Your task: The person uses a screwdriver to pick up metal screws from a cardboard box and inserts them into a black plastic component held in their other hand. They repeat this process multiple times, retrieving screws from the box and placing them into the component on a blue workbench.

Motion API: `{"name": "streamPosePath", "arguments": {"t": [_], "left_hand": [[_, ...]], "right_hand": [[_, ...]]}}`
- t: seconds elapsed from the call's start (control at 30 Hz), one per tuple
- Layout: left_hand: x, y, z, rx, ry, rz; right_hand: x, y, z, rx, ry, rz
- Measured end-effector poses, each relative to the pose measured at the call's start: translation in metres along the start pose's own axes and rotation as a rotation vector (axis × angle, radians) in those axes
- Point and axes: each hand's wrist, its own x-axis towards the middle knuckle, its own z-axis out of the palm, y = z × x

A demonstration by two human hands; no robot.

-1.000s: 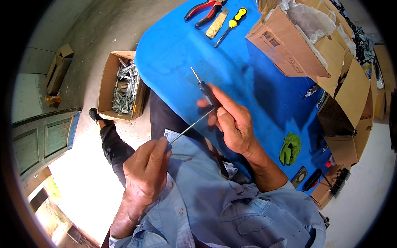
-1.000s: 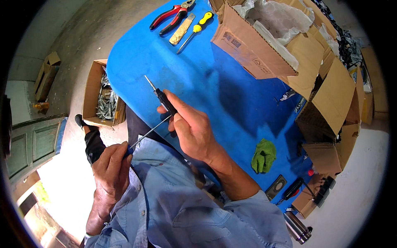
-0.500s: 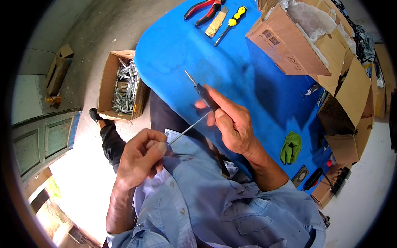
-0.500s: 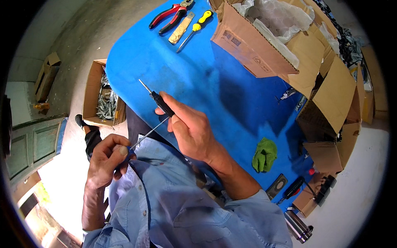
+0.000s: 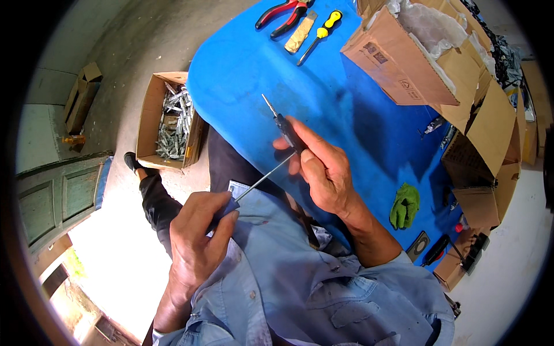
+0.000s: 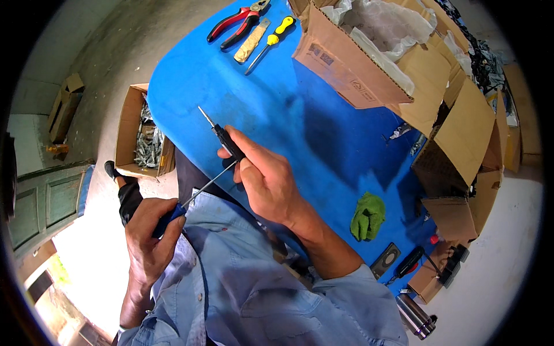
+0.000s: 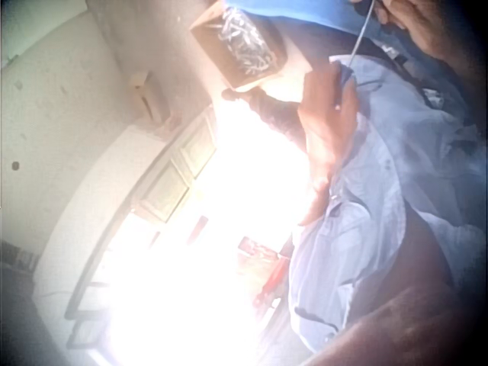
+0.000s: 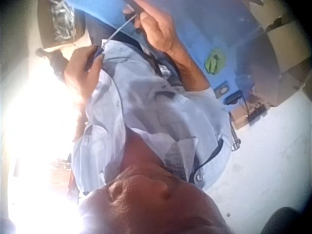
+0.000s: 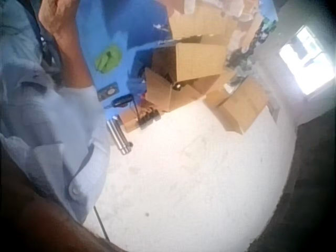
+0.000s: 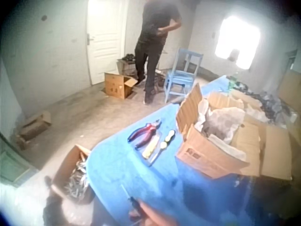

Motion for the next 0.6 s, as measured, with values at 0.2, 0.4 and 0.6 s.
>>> {"name": "streamPosePath", "arguments": {"t": [0.2,0.4,0.6], "left_hand": [[-0.005,0.001,0.005,0.183,0.052,0.136],[0.005,-0.009,-0.007,-0.383,-0.229,-0.398],[0.019,-0.007,-0.012,-0.658,-0.280,-0.657]], "right_hand": [[0.000,0.003,0.002,0.004,0.011,-0.014],[-0.001,0.006,0.001,-0.004,0.009,-0.045],[0.000,0.003,0.003,0.017,0.010,-0.012]]}}
